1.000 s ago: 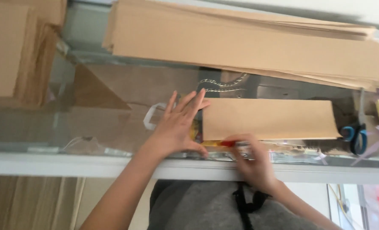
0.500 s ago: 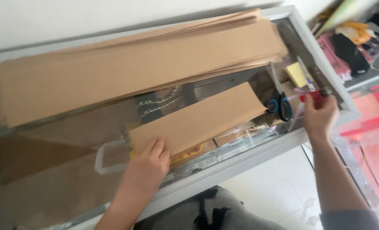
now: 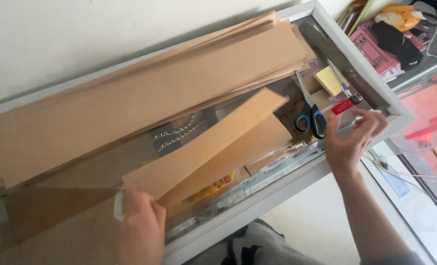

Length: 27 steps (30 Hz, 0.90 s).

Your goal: The person is manually making paper bags by folding brown paper, cutting it with scissors, and using a lighter to finish the edges.

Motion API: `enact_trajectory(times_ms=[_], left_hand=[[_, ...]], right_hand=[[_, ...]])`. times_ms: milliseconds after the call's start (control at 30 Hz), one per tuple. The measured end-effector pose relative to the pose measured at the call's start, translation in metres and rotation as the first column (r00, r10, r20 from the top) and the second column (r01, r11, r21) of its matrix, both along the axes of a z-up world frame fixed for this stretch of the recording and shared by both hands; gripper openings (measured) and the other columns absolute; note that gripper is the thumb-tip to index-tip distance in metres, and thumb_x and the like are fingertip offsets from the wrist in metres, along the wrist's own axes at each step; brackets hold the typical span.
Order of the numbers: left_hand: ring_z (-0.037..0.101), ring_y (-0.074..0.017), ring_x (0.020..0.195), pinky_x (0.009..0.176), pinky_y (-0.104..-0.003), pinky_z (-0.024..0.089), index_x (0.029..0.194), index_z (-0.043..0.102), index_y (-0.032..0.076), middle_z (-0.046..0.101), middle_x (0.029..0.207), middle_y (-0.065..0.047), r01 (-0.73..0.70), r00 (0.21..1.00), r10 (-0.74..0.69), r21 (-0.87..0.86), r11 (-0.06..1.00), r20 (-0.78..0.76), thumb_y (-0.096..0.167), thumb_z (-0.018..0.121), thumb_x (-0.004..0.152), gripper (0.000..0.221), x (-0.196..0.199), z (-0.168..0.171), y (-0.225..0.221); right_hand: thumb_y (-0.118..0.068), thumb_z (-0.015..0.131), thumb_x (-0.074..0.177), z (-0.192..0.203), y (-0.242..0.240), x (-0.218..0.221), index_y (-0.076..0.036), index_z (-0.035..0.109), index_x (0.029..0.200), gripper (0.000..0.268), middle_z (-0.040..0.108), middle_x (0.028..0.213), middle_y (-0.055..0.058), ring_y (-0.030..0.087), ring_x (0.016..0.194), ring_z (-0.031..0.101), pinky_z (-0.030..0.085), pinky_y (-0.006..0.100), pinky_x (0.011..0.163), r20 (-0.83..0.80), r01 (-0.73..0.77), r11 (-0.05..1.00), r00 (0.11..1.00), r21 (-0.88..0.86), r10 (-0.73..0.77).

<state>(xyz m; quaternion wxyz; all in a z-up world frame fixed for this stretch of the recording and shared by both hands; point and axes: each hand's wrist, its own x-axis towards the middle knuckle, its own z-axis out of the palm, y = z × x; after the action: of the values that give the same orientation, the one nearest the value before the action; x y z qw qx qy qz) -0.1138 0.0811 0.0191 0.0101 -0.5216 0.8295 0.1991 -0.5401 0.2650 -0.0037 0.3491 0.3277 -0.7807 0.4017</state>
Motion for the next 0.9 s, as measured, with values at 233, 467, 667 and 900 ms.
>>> enact_trajectory(times_ms=[233,467,667,900], left_hand=[[0.068,-0.0324,0.075,0.061,-0.039,0.053,0.122,0.057,-0.003,0.068,0.098,-0.02,-0.467,0.78,0.313,-0.172,0.867,-0.543,0.015,0.062,0.107,0.024,0.046,-0.054,0.0],[0.067,-0.0265,0.125,0.098,-0.044,0.062,0.135,0.061,0.002,0.068,0.138,-0.016,-0.384,-0.172,0.83,0.812,0.44,-0.531,0.012,0.054,0.1,0.037,0.021,-0.03,0.004],[0.072,-0.0345,0.117,0.098,-0.044,0.063,0.123,0.069,-0.013,0.075,0.125,-0.022,-0.227,-0.12,0.934,0.925,0.304,-0.336,-0.002,0.053,0.093,0.036,-0.001,0.018,0.005],[0.071,-0.0308,0.12,0.109,-0.044,0.059,0.117,0.067,-0.009,0.074,0.127,-0.018,-0.023,-0.367,0.91,0.98,0.197,-0.192,-0.004,0.058,0.092,0.027,-0.04,0.026,0.001]], right_hand=[[-0.031,0.069,0.1,0.012,-0.028,0.023,-0.006,0.073,0.117,0.03,0.056,0.121,0.02,0.037,0.124,0.049,0.042,0.051,0.104,0.527,-0.166,0.838,0.835,0.52,-0.161],[-0.038,0.081,0.081,0.004,-0.028,-0.032,-0.011,0.066,0.129,0.057,0.076,0.113,0.02,0.044,0.112,0.068,0.051,0.052,0.091,0.611,-0.196,0.697,0.675,0.689,-0.414],[-0.023,0.079,0.094,0.049,-0.027,0.018,-0.003,0.064,0.14,0.052,0.073,0.102,0.012,0.013,0.091,0.071,0.056,0.02,0.082,0.951,-0.205,0.979,0.305,0.009,0.055],[0.002,0.068,0.085,0.045,-0.017,0.142,-0.007,0.051,0.152,0.07,0.071,0.119,0.017,0.033,0.108,0.073,0.06,0.05,0.103,0.774,-0.464,0.699,0.043,-0.545,0.632]])
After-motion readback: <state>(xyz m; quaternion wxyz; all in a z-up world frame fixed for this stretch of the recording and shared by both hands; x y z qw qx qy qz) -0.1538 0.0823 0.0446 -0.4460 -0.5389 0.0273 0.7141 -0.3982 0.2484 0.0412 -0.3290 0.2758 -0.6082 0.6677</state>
